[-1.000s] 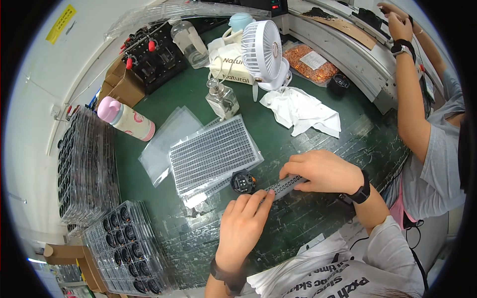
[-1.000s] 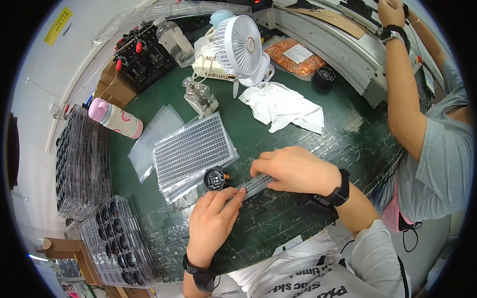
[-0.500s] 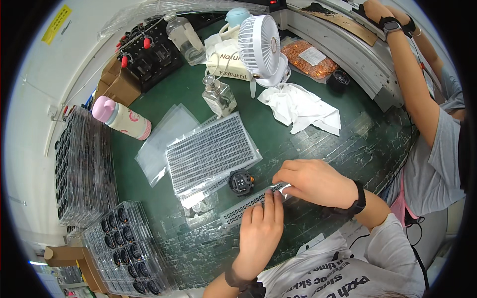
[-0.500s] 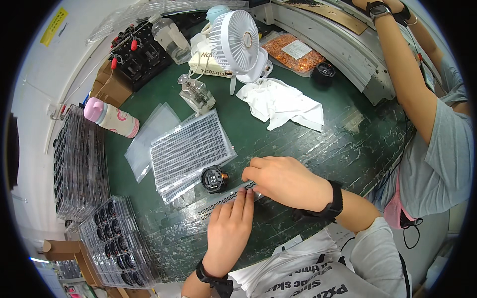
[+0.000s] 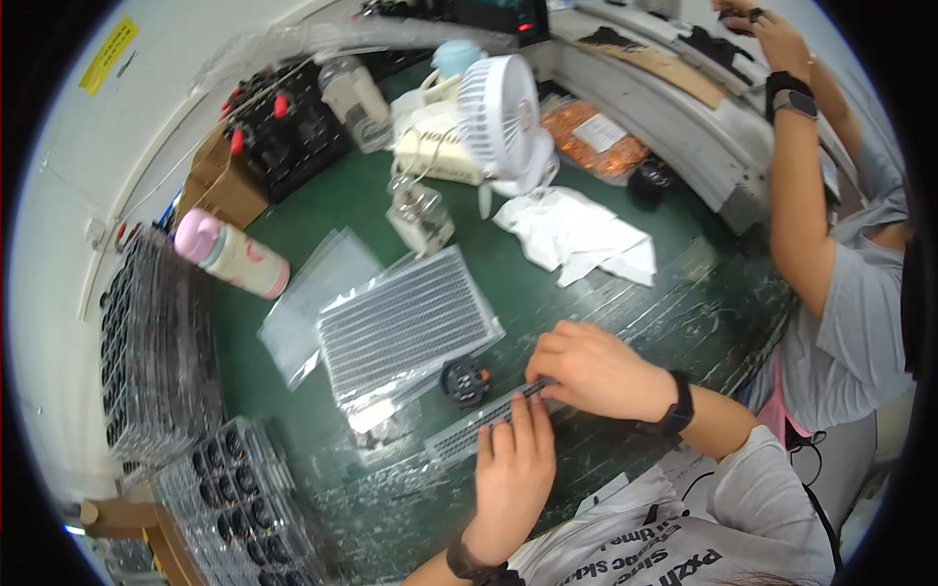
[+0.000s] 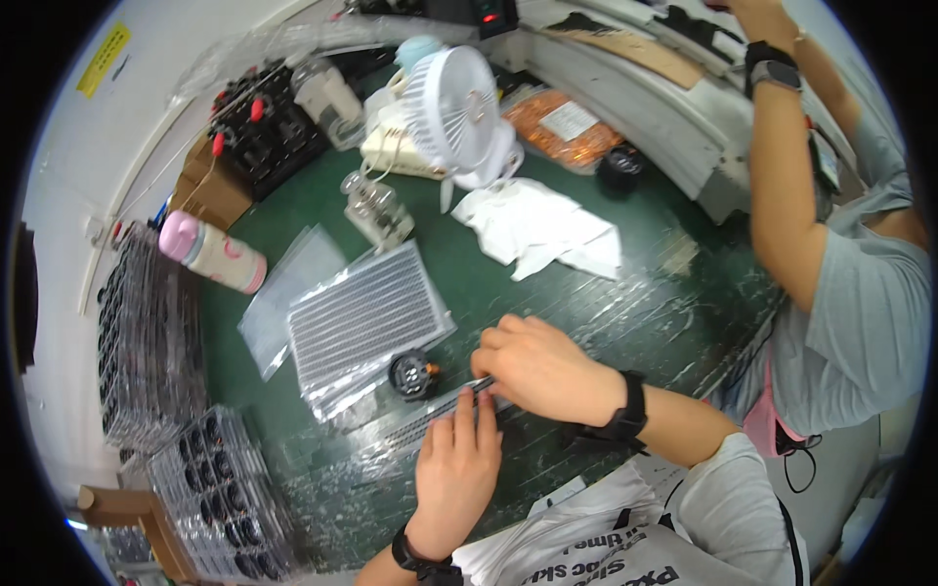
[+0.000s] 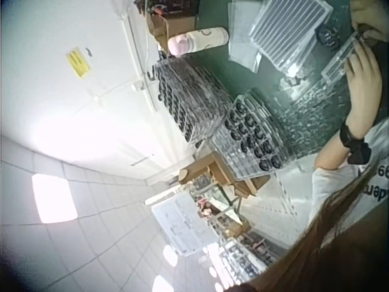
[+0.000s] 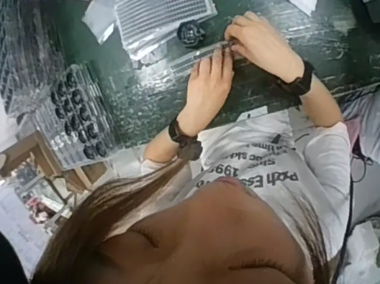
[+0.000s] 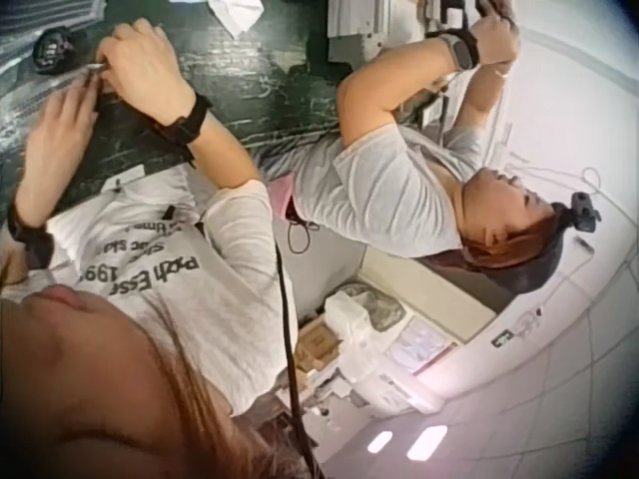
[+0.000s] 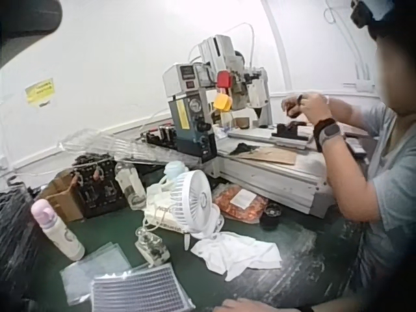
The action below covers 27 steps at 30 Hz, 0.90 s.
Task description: Manually assembling small electronic components and placing them into a storage tray.
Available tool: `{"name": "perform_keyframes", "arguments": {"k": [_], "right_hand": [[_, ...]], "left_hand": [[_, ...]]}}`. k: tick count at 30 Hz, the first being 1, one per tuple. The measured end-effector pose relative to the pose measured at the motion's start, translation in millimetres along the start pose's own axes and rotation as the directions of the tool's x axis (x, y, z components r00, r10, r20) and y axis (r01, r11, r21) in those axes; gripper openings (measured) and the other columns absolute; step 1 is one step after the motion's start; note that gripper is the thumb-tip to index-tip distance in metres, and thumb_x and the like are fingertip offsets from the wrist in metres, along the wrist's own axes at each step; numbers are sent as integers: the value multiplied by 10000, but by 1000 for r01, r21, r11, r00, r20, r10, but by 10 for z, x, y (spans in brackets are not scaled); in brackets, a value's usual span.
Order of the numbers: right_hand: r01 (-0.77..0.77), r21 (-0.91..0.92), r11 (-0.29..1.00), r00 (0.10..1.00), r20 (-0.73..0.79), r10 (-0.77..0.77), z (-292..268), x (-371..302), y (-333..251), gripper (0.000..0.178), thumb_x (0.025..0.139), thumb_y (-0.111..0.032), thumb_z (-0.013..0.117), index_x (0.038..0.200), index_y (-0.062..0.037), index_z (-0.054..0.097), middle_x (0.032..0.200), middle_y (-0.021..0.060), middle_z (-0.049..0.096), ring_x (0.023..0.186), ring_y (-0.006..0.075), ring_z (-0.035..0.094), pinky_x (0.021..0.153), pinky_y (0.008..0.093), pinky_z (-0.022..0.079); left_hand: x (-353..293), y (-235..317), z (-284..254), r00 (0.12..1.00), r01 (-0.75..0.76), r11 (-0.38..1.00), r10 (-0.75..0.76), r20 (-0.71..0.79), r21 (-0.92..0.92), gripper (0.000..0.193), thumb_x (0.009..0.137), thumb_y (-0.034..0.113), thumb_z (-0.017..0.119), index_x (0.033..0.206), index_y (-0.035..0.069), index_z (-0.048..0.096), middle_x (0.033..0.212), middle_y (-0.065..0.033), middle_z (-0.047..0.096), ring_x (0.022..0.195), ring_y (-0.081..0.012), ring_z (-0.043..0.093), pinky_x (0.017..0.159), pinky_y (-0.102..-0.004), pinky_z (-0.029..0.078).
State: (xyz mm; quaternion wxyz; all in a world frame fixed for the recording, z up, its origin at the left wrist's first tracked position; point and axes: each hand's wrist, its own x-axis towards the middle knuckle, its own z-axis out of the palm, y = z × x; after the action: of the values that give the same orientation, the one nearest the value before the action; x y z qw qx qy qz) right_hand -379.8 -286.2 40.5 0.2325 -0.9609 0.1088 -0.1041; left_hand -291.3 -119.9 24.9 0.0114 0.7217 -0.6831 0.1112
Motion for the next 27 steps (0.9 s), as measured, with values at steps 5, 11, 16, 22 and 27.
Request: {"name": "perform_keyframes", "arguments": {"k": [5, 11, 16, 22, 27], "right_hand": [[13, 99, 995, 1000, 8, -14, 69, -28, 110, 226, 715, -119, 700, 917, -84, 605, 914, 85, 588, 881, 293, 570, 778, 386, 473], [-46, 214, 976, 996, 88, 28, -48, 5, 97, 181, 794, -150, 671, 942, -70, 604, 870, 80, 607, 876, 284, 584, 760, 381, 467], [-151, 466, 872, 967, 254, 32, -92, -9, 153, 134, 802, -132, 640, 895, -37, 625, 813, 114, 634, 828, 290, 614, 699, 390, 471], [20, 419, 908, 992, 108, -72, 48, -14, 102, 109, 761, -96, 615, 837, -27, 652, 794, 91, 675, 767, 273, 660, 634, 369, 497], [77, 219, 973, 991, 89, -98, 253, 5, 19, 112, 823, -181, 581, 869, -79, 576, 862, 50, 577, 872, 241, 553, 723, 347, 438]], "left_hand": [[9, 5, -101, 999, 40, 988, -40, 3, -149, 469, 811, 264, 640, 1227, 57, 584, 1225, -174, 576, 901, -274, 569, 821, -385, 479], [32, -71, -315, 986, 125, 920, -157, -58, -371, 384, 840, 115, 606, 1223, 102, 583, 1178, -91, 572, 969, -307, 537, 853, -435, 428], [68, -128, -310, 988, 72, 904, -124, -96, -421, 369, 834, 105, 613, 1201, 79, 584, 1153, -107, 575, 989, -315, 537, 864, -434, 433], [112, -127, -323, 959, 73, 887, -188, -214, -456, 381, 797, 70, 659, 1161, 20, 561, 1081, -153, 582, 957, -350, 546, 856, -450, 435], [71, -214, -257, 967, 138, 848, -227, -115, -511, 385, 800, 76, 664, 1154, 1, 534, 1043, -184, 588, 945, -372, 552, 842, -451, 436]]}}
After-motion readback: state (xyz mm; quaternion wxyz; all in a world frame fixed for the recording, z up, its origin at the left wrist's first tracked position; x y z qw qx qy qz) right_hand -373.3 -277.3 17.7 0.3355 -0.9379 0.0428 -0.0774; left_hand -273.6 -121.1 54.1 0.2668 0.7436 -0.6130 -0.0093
